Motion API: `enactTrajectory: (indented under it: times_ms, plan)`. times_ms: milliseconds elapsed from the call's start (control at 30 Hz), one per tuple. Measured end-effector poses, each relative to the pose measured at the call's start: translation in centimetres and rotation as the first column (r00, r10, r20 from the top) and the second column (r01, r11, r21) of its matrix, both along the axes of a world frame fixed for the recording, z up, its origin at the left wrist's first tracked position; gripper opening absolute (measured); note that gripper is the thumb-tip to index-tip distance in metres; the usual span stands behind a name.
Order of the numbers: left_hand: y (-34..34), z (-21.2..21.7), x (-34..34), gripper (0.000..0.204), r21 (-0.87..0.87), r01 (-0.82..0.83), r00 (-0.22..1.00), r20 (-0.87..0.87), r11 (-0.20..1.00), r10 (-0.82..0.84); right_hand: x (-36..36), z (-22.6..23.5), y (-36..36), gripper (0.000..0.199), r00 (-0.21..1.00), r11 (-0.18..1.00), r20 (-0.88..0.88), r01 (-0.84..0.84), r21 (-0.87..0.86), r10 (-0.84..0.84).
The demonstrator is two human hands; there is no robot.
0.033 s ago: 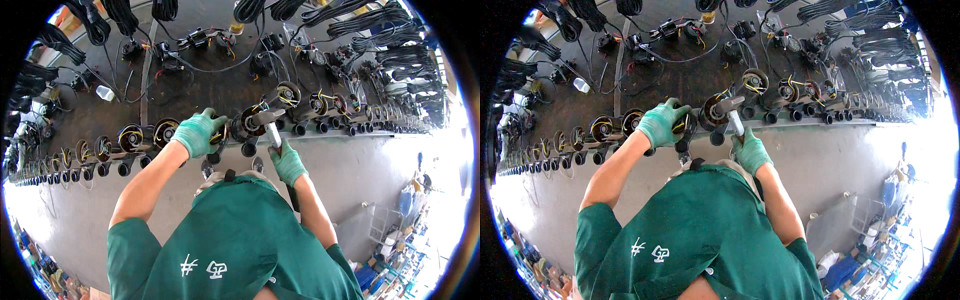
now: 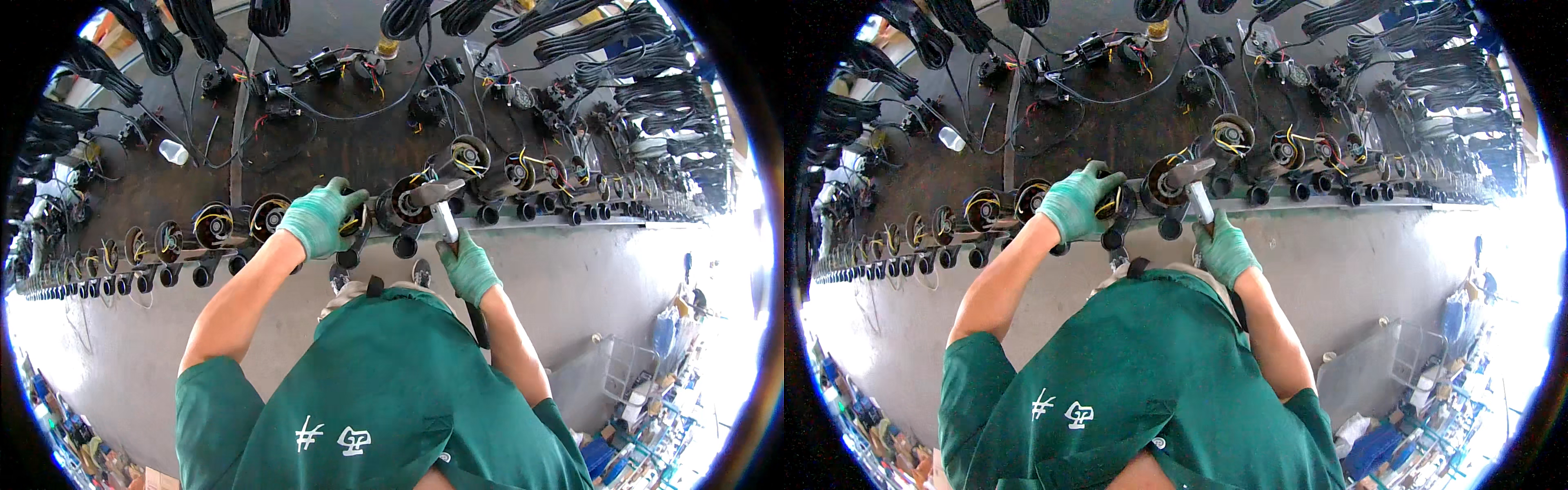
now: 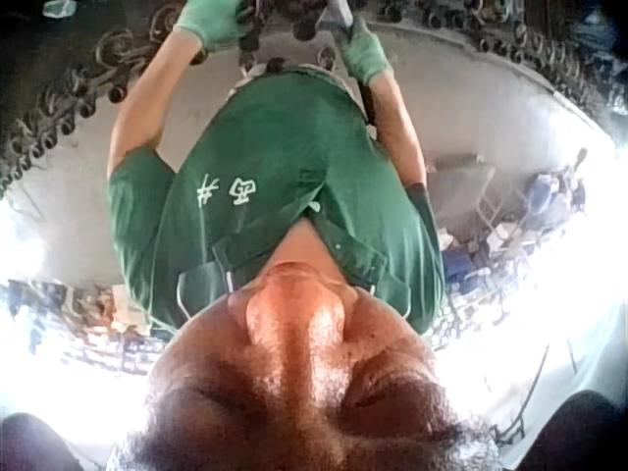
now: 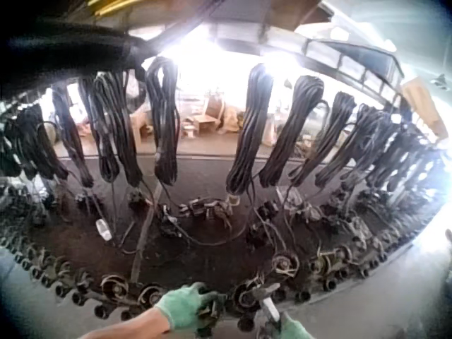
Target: The person walks to a workbench and uses a hammer to repeatedly tap the center of cylindrical electrical components arranged in a row. The person holds each component steady with one hand while striking it with the other, moving sequentially down the line of parts.
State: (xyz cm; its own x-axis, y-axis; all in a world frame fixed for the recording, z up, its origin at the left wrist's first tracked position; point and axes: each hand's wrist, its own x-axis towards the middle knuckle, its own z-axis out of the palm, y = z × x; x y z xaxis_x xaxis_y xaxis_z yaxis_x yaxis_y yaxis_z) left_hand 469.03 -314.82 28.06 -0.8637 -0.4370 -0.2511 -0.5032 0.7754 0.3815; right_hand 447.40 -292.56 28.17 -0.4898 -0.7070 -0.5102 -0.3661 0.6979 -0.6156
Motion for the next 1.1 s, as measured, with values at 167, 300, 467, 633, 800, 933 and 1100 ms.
enactTrajectory:
  times_ms: [167, 300, 467, 633, 800, 933, 1100]
  plan:
    - [-0.3, 0.1, -0.3, 0.087, 0.037, 0.018, 1.000, -0.016, 0.999, -0.018, -4.2, 2.2, 1.4, 0.033, 0.986, 0.998, 0.153, -0.060, -0.036, 0.065]
    - [3.8, 1.9, -3.6, 0.076, -0.370, -0.095, 0.943, -0.332, 0.924, -0.036, -8.6, 4.4, 5.0, 0.032, 0.991, 0.994, 0.120, -0.043, -0.097, 0.055]
    - [11.7, 0.2, -12.9, 0.038, -0.163, 0.198, 0.929, -0.285, 0.967, -0.238, -15.9, 1.3, 10.0, 0.031, 0.999, 0.985, 0.030, 0.020, -0.173, -0.015]
    - [16.2, -12.6, -21.3, 0.034, -0.113, -0.190, 0.975, -0.137, 0.975, 0.175, -19.6, 1.3, 12.5, 0.024, 0.958, 0.970, 0.234, 0.200, -0.140, -0.163]
    - [15.5, -16.2, -23.4, 0.023, -0.128, -0.247, 0.969, -0.043, 0.961, 0.243, -22.6, 0.8, 15.2, 0.030, 0.962, 0.974, 0.221, 0.191, -0.122, -0.161]
    - [18.2, -15.3, -20.6, 0.020, 0.051, -0.226, 0.973, 0.062, 0.973, 0.222, -23.6, -0.3, 16.4, 0.028, 0.951, 0.976, 0.255, 0.202, -0.084, -0.175]
    - [20.3, -13.7, -18.1, 0.027, 0.044, -0.084, 0.995, 0.065, 0.995, 0.082, -23.5, -0.2, 15.8, 0.029, 0.946, 0.975, 0.287, 0.190, -0.112, -0.151]
